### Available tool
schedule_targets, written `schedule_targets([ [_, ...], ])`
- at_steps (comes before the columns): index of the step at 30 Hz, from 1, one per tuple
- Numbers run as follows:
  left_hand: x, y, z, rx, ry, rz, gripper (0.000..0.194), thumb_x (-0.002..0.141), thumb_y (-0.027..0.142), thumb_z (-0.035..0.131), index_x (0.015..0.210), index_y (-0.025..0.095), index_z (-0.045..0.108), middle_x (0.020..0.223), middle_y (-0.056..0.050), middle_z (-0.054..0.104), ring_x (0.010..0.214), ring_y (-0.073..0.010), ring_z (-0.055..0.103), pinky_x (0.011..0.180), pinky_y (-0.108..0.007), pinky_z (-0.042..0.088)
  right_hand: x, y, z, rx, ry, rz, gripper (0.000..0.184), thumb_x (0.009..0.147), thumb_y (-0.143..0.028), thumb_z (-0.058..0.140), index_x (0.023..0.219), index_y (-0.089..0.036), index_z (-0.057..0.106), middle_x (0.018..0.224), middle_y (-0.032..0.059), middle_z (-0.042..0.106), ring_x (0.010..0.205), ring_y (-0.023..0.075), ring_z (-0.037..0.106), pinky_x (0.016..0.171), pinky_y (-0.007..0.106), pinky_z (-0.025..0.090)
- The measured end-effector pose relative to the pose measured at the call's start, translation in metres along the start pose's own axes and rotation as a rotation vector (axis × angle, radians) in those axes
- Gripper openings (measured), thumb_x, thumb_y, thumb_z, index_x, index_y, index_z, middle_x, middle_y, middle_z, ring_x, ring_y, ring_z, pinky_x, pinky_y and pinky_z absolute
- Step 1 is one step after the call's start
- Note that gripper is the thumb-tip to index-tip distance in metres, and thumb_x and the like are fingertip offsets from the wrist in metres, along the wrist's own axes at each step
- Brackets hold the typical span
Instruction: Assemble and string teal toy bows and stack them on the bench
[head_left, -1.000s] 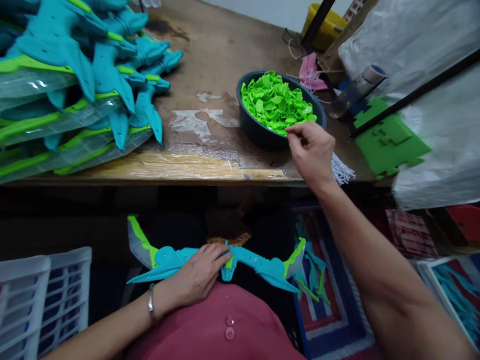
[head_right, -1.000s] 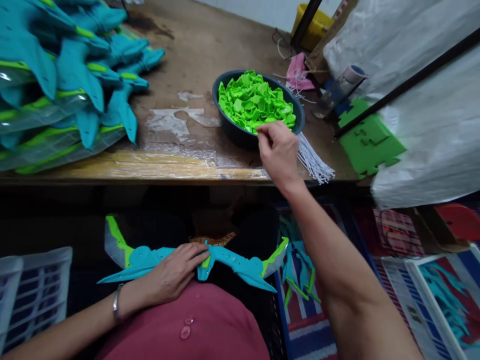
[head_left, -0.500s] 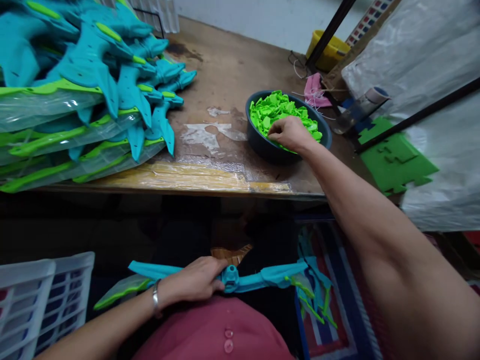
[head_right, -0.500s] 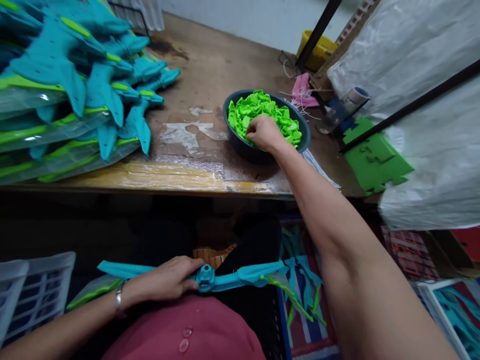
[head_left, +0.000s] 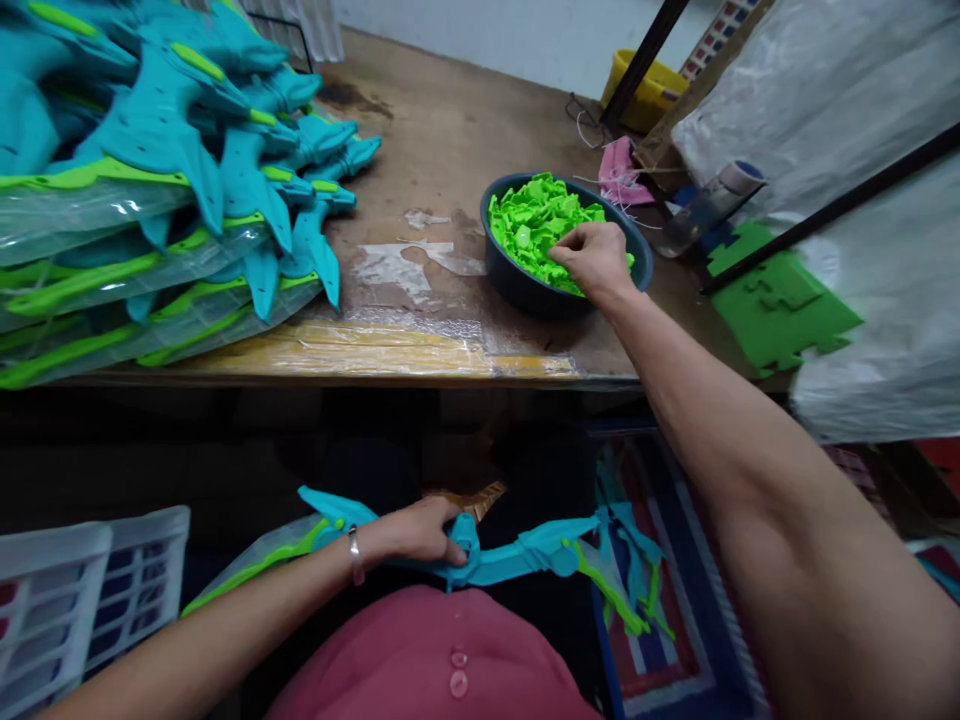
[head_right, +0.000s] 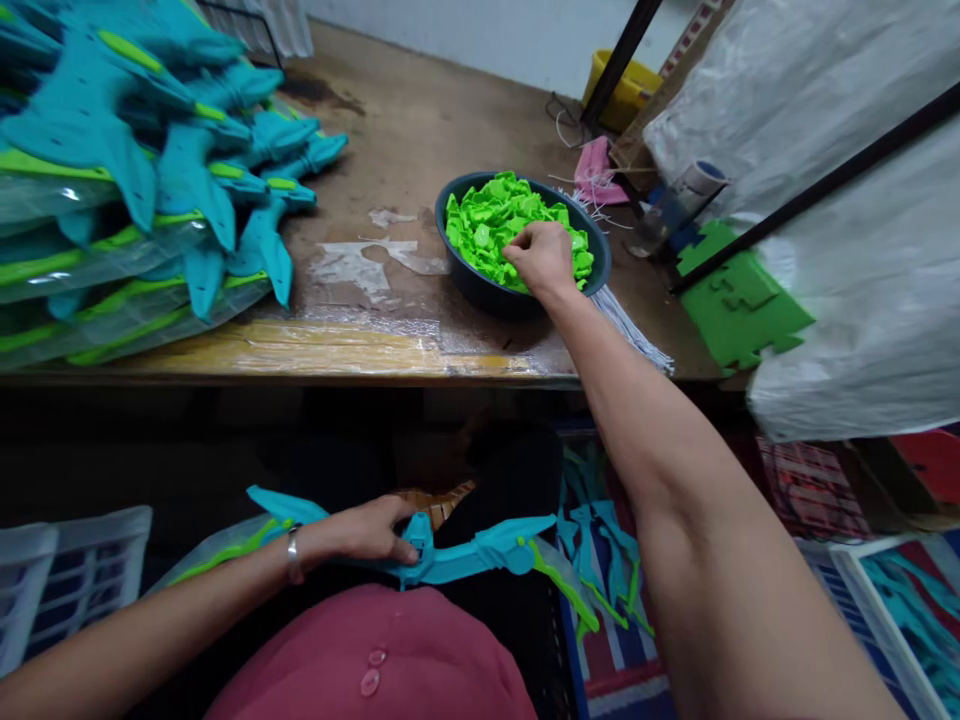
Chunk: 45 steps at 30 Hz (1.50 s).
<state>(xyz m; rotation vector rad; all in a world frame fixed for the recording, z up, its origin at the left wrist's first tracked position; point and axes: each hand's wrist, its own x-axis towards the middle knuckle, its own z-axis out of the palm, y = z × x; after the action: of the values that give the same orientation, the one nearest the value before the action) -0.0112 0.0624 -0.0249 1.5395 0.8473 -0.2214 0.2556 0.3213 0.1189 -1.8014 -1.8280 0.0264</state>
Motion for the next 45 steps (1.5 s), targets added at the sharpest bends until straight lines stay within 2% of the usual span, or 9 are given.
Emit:
schedule_targets([
  [4, 0.008, -0.006, 0.012, -0.113, 0.021, -0.086, 0.013, 0.069, 0.028, 0.067, 0.074, 0.018, 0.06, 0.073, 0.0, 0.06, 0.067, -0.0159, 0.054, 0.058, -0.025, 0.038, -0.015, -0.018, -0.02, 0.078, 0.129, -0.002, 0.007, 0.085, -0.009, 0.066, 0.08, -0.014, 0.066, 0.096, 0.0109, 0.077, 0.089, 0.0155, 0.07, 0.089, 0.032, 0.053],
  [7, 0.011, -0.013, 0.011, -0.169, 0.004, -0.104, 0.015, 0.067, 0.029, 0.068, 0.072, 0.017, 0.061, 0.072, 0.0, 0.059, 0.068, -0.017, 0.053, 0.059, -0.026, 0.037, -0.052, -0.036, -0.035, 0.219, 0.191, -0.112, 0.012, 0.085, -0.01, 0.065, 0.078, -0.02, 0.061, 0.096, 0.0102, 0.076, 0.092, 0.0131, 0.07, 0.088, 0.028, 0.053],
  [10, 0.012, -0.019, 0.001, -0.219, -0.049, -0.055, 0.019, 0.069, 0.033, 0.07, 0.075, 0.016, 0.064, 0.076, -0.001, 0.064, 0.072, -0.0177, 0.055, 0.064, -0.026, 0.039, -0.123, -0.053, -0.043, 0.483, 0.046, -0.149, 0.01, 0.084, -0.015, 0.071, 0.081, -0.019, 0.062, 0.091, 0.0078, 0.076, 0.082, 0.0153, 0.073, 0.073, 0.028, 0.057],
  [14, 0.017, -0.023, -0.013, -0.257, -0.077, 0.01, 0.028, 0.074, 0.042, 0.072, 0.084, 0.016, 0.067, 0.082, -0.003, 0.068, 0.075, -0.0185, 0.058, 0.068, -0.027, 0.042, -0.242, -0.06, -0.03, 0.754, -0.323, 0.08, 0.012, 0.086, -0.022, 0.071, 0.08, -0.019, 0.061, 0.094, 0.0053, 0.077, 0.08, 0.0168, 0.075, 0.07, 0.03, 0.06],
  [16, 0.021, -0.023, -0.016, -0.272, -0.1, 0.014, 0.03, 0.074, 0.043, 0.074, 0.086, 0.016, 0.067, 0.082, -0.003, 0.069, 0.073, -0.0187, 0.059, 0.067, -0.028, 0.043, -0.292, -0.056, -0.018, 0.76, -0.425, 0.184, 0.014, 0.085, -0.023, 0.07, 0.077, -0.02, 0.059, 0.095, 0.0053, 0.077, 0.079, 0.0171, 0.074, 0.07, 0.03, 0.06],
  [22, 0.024, -0.021, -0.009, -0.349, -0.274, -0.001, 0.029, 0.068, 0.024, 0.075, 0.094, 0.017, 0.064, 0.085, -0.004, 0.073, 0.069, -0.0201, 0.064, 0.066, -0.031, 0.05, -0.383, -0.054, 0.009, 0.483, -0.385, 0.199, 0.012, 0.091, -0.023, 0.064, 0.082, -0.02, 0.058, 0.089, 0.005, 0.069, 0.077, 0.0175, 0.065, 0.067, 0.029, 0.053],
  [30, 0.025, -0.025, -0.008, -0.341, -0.257, 0.005, 0.028, 0.067, 0.025, 0.079, 0.09, 0.017, 0.066, 0.09, -0.005, 0.073, 0.077, -0.0219, 0.066, 0.071, -0.031, 0.05, -0.409, -0.062, 0.023, 0.266, -0.352, -0.007, 0.025, 0.103, -0.027, 0.051, 0.125, -0.017, 0.059, 0.104, 0.0113, 0.065, 0.091, 0.0236, 0.066, 0.078, 0.036, 0.057],
  [37, 0.028, -0.033, -0.008, -0.378, -0.261, 0.038, 0.029, 0.068, 0.031, 0.082, 0.089, 0.016, 0.067, 0.086, -0.004, 0.074, 0.076, -0.0211, 0.067, 0.072, -0.031, 0.05, -0.413, -0.057, 0.022, 0.24, -0.37, -0.013, 0.025, 0.104, -0.037, 0.054, 0.118, -0.017, 0.06, 0.097, 0.0093, 0.064, 0.085, 0.0225, 0.066, 0.07, 0.033, 0.054],
  [45, 0.022, -0.032, -0.007, -0.444, -0.296, 0.038, 0.024, 0.071, 0.028, 0.075, 0.089, 0.017, 0.062, 0.083, -0.003, 0.071, 0.066, -0.019, 0.065, 0.066, -0.032, 0.051, -0.408, -0.061, 0.031, 0.075, -0.445, -0.17, 0.031, 0.105, -0.047, 0.051, 0.105, -0.018, 0.062, 0.085, 0.0068, 0.064, 0.075, 0.0221, 0.066, 0.062, 0.031, 0.049],
])
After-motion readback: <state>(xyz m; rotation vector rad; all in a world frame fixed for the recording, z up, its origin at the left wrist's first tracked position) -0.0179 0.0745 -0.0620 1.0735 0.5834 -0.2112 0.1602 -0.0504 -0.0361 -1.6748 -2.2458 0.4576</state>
